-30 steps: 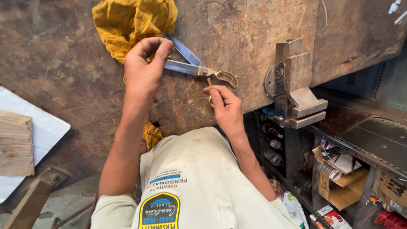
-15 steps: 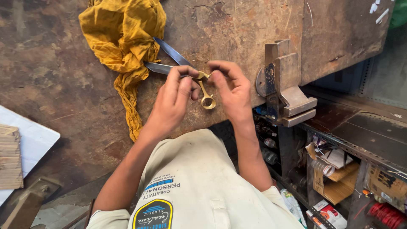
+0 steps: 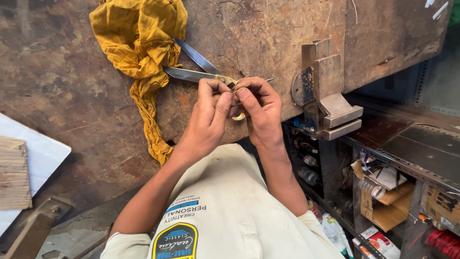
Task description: The person retrieves a pair of shears from a cabinet and uses them to cut a small metal piece. They then assemble a blowtorch with a gas canister, light it with a match, and heat the metal piece with the flame.
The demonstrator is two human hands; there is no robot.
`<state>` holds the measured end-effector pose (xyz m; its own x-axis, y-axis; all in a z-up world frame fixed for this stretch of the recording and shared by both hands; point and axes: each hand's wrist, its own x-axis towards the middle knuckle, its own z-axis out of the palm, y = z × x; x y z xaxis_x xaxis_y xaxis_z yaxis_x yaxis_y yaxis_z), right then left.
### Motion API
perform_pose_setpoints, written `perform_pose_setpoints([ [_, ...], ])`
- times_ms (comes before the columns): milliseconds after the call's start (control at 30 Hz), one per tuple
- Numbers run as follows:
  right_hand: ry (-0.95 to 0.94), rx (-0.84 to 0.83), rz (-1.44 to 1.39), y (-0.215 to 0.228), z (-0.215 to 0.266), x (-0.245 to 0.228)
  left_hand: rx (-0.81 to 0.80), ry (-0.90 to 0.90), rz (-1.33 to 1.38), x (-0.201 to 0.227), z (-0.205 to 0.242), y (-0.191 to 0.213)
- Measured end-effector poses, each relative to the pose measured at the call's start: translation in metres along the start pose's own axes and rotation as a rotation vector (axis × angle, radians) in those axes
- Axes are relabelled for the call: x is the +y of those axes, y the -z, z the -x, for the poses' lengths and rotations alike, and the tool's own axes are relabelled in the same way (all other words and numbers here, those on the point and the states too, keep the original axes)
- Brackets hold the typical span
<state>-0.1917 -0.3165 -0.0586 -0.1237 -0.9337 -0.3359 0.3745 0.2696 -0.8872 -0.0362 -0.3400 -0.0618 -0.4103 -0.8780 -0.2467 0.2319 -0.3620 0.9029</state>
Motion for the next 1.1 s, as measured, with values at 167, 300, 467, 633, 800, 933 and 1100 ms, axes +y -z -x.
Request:
perform_pose_setpoints([
  [167,0.058,0.072,-0.03,0.004,0.0,-0.001,0.011,-0.018,-0.081,-0.005,0.002,-0.004],
  [300,0.009,0.117,-0.1,0.011,-0.009,-0.016,0.04,0.052,-0.212,-0.005,0.005,-0.006],
  [467,-0.152,0.002,-0.016,0.005,0.001,-0.018,0.06,-0.046,-0.226,-0.003,0.002,-0.011],
  [633,0.097,0.033,0.235,0.007,0.007,0.006,0.079,-0.057,-0.467,0.001,0.001,-0.02],
  [800,-0.045,0.072,-0.017,0.036,-0.004,0.001,0.033,-0.053,-0.451,0.001,-0.002,-0.016],
  [933,0.081,0.163,0.393,0.031,-0.004,0.011,0.056,0.029,-0.596,-0.002,-0.038,0.001],
  [1100,0.596,-0.003,1.547,0.014,0.01,0.039,0.098,-0.367,-0.936,-0.014,-0.096,0.015],
])
